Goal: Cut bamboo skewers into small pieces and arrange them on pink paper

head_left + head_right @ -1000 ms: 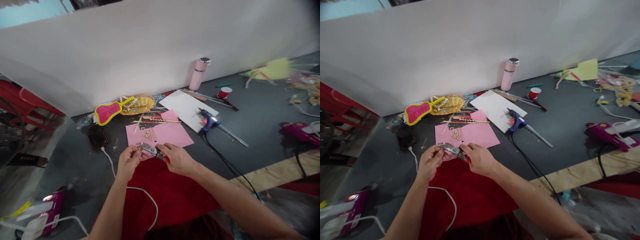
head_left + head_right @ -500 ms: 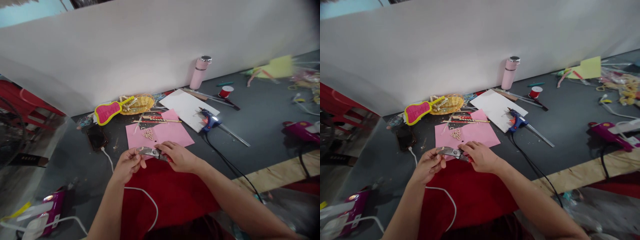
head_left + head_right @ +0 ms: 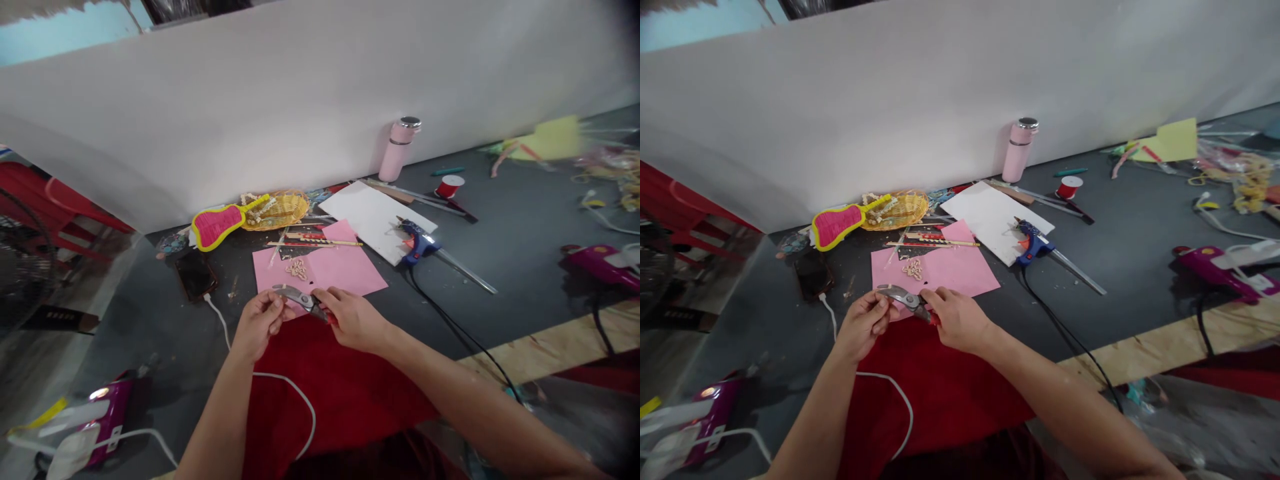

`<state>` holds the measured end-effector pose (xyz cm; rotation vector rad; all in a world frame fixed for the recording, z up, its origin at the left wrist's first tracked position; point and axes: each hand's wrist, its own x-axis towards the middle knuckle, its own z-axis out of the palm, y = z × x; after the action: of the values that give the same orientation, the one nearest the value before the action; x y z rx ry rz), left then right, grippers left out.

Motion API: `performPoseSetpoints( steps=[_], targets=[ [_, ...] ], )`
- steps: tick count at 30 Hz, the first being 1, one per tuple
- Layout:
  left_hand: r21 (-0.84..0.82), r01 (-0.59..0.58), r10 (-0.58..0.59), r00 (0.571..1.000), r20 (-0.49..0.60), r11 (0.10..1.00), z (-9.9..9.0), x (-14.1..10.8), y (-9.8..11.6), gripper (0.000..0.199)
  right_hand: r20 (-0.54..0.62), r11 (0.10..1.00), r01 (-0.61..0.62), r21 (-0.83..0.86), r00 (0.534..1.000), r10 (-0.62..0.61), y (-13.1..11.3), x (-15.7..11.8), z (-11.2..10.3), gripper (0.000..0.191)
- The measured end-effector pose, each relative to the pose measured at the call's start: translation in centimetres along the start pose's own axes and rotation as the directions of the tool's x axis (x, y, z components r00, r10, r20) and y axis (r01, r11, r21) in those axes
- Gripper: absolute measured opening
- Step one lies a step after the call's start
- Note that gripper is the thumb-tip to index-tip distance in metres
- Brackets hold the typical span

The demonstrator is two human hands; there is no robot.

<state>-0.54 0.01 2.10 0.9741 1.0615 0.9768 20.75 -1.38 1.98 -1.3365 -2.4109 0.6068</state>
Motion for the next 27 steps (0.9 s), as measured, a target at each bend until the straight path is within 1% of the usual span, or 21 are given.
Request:
performPoseSetpoints(
  steps=[2, 4, 6, 7, 9, 12, 14, 18, 24, 27],
  targets=[
    [0.119, -0.085, 0.095, 0.992, -0.082, 0.989, 0.3, 0.0, -0.2, 0.025, -0.011, 1.000, -0.010, -0.011, 1.000, 0.009, 0.1, 0.1, 0.0, 0.053],
    [0.219, -0.140, 0.175, 0.973, -0.147, 0.966, 0.4, 0.0, -0.2, 0.023, -0.030, 1.000, 0.004, -0.014, 1.000, -0.005, 0.3, 0.2, 0.0, 0.056],
    [0.272, -0.170, 0.223, 0.959, -0.175, 0.947, 0.4, -0.2, -0.2, 0.021, -0.045, 0.999, 0.038, -0.009, 0.998, -0.038, 0.4, 0.2, -0.2, 0.060],
    [0.281, -0.178, 0.230, 0.959, -0.167, 0.943, 0.4, -0.2, -0.2, 0.021, -0.047, 0.998, 0.058, -0.005, 0.997, -0.058, 0.5, 0.2, -0.3, 0.061],
    [0.238, -0.176, 0.210, 0.970, -0.125, 0.955, 0.2, -0.3, -0.2, 0.022, -0.047, 0.995, 0.098, 0.006, 0.994, -0.097, 0.7, 0.1, -0.6, 0.063],
    [0.108, -0.126, 0.131, 0.990, -0.045, 0.986, 0.0, -0.4, -0.2, 0.025, -0.051, 0.992, 0.129, 0.016, 0.991, -0.128, 1.0, 0.1, -1.0, 0.063],
    [0.068, -0.104, 0.106, 0.994, -0.028, 0.992, 0.0, -0.5, -0.2, 0.027, -0.048, 0.991, 0.129, 0.020, 0.991, -0.128, 1.1, 0.1, -1.0, 0.063],
    [0.082, -0.102, 0.107, 0.993, -0.051, 0.991, 0.0, -0.5, -0.2, 0.027, -0.023, 0.993, 0.110, 0.031, 0.994, -0.109, 0.9, 0.1, -1.0, 0.060],
    [0.098, -0.102, 0.111, 0.990, -0.085, 0.990, -0.1, -0.2, -0.3, 0.027, 0.013, 1.000, 0.013, 0.020, 1.000, -0.013, 0.0, -0.2, -0.5, 0.056],
    [0.101, -0.104, 0.113, 0.990, -0.086, 0.989, -0.1, -0.2, -0.4, 0.026, 0.013, 1.000, -0.005, 0.011, 1.000, 0.004, -0.2, -0.2, -0.5, 0.054]
  ],
)
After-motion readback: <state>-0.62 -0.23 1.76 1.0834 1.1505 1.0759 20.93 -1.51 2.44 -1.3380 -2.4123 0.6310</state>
